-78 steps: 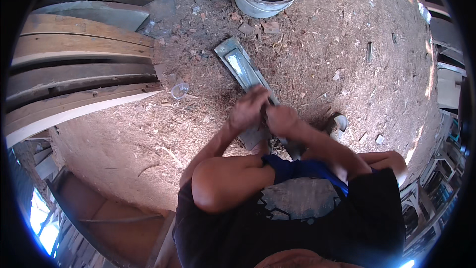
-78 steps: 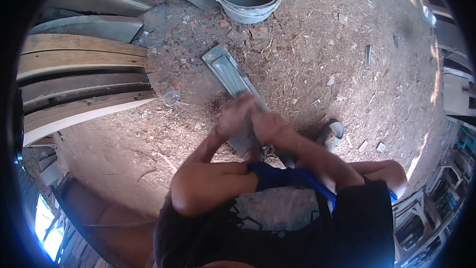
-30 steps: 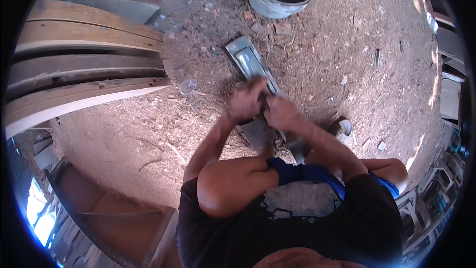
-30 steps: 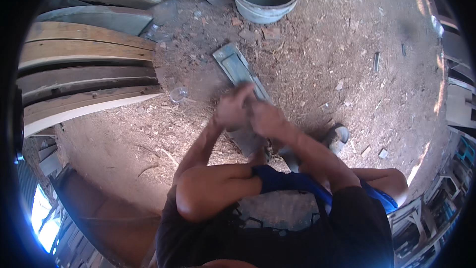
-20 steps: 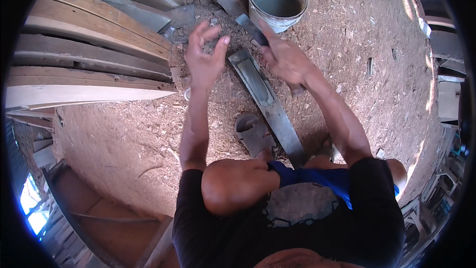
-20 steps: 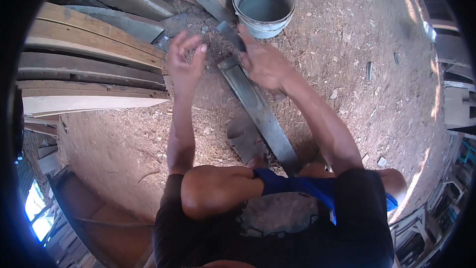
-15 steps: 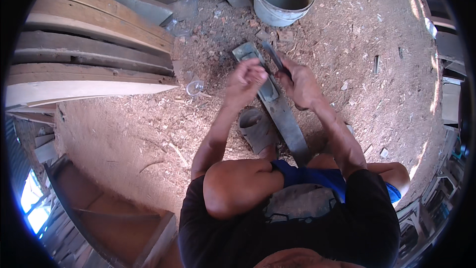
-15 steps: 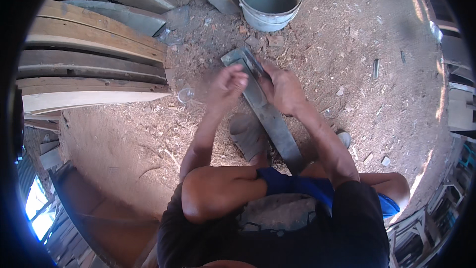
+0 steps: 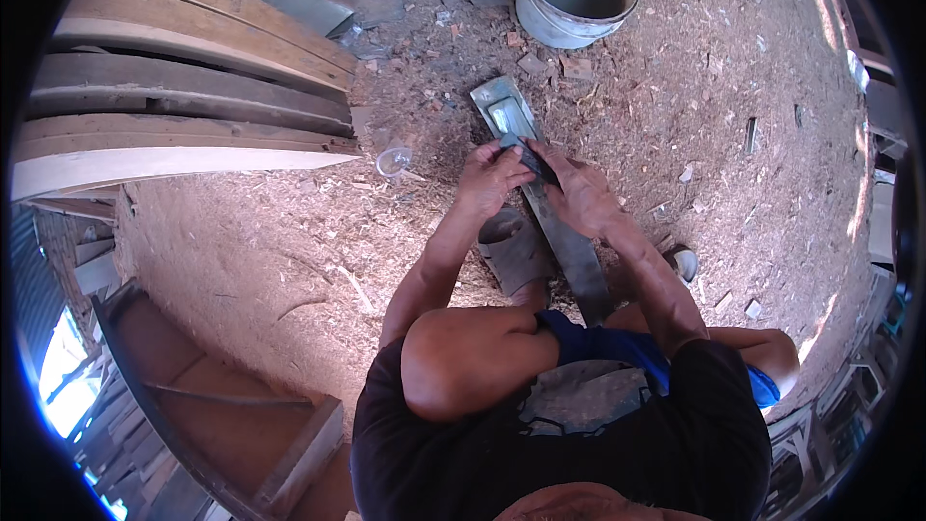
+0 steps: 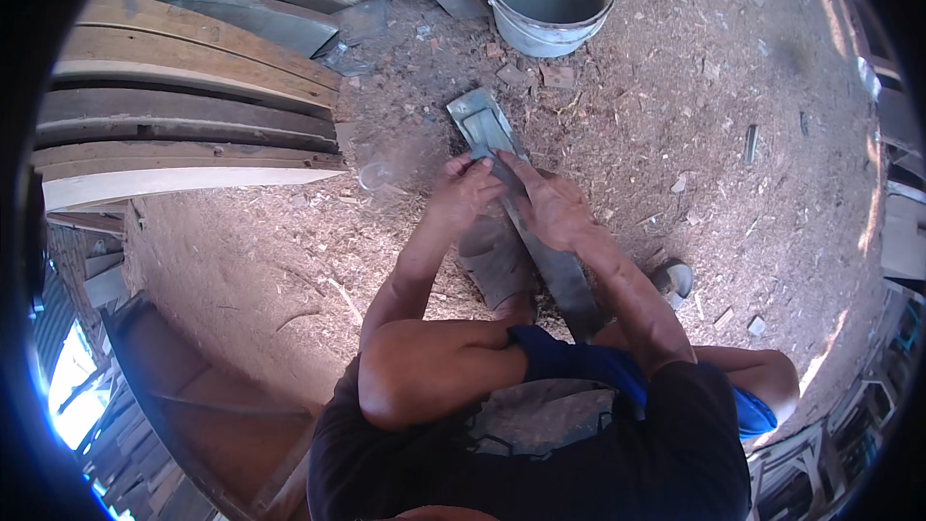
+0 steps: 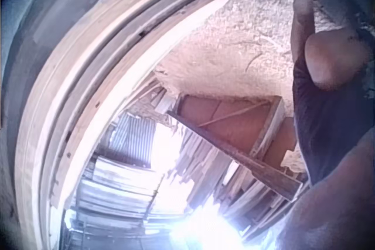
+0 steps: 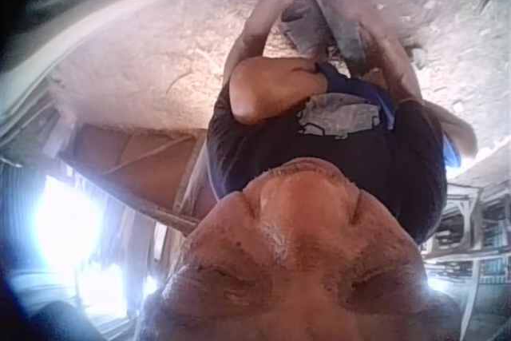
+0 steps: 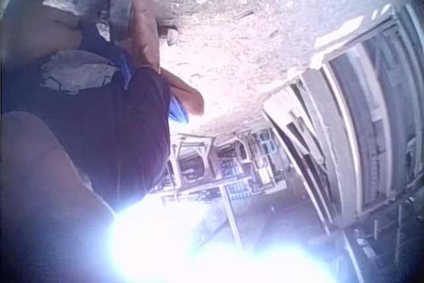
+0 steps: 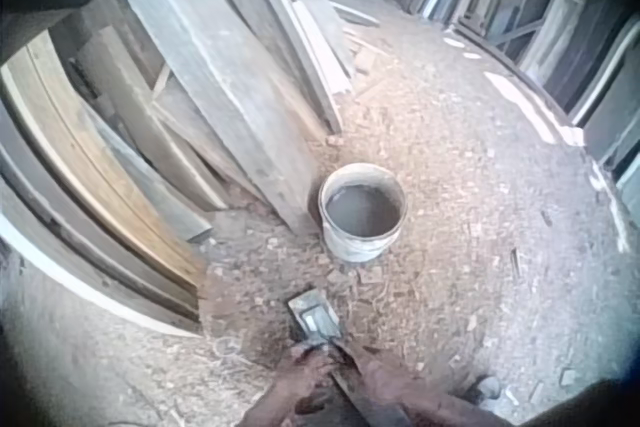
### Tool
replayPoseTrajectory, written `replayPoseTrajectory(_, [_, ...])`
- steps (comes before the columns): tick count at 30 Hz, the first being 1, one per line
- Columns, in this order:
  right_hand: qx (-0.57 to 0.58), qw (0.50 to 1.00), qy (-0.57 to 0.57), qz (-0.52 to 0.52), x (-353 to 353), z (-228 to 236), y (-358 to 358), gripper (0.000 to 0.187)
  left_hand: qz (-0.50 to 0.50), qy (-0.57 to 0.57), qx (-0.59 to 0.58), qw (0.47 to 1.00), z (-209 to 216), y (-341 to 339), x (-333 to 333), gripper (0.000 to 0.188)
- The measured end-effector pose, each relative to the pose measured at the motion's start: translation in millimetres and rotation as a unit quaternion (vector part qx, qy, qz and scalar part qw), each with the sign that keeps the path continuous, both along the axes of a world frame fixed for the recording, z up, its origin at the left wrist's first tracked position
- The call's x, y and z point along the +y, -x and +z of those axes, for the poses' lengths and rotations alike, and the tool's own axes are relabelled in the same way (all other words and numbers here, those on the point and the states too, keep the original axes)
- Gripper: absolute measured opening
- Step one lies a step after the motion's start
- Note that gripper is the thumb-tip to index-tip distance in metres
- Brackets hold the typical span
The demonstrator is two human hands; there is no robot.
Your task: The person sits on the floor and sharpens a metal blade using a sharpening stone. They repeatedly rub the blade against the stone, occasionally dipping it into a bucket of water and inspecting the edge.
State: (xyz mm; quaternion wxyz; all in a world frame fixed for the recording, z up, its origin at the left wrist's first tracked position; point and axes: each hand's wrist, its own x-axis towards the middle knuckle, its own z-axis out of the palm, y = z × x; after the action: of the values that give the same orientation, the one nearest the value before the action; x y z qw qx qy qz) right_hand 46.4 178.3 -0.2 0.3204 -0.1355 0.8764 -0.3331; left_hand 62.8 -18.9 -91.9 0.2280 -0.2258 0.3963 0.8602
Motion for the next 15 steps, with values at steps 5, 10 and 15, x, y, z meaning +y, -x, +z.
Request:
replayPoseTrajectory(5, [-0.038, 0.999, -0.002, 0.038, 11.3, -15.7, -5.2, 0.072, -0.025, 0.0, -0.029, 0.999, -3.4, 0.6, -17.3, 0.03])
replayPoseTrajectory(10, [-0.011, 0.999, 0.034, 0.029, 18.3, -26.7, -8.6, 0.067, -0.04, 0.07, -0.015, 0.997, -4.3, 4.7, -19.9, 0.031])
replayPoseTrajectory(15, [-0.022, 0.999, 0.03, 0.017, 17.6, -18.4, -1.1, 0.068, -0.032, 0.116, -0.005, 0.993, -6.0, 11.7, -26.5, 0.029])
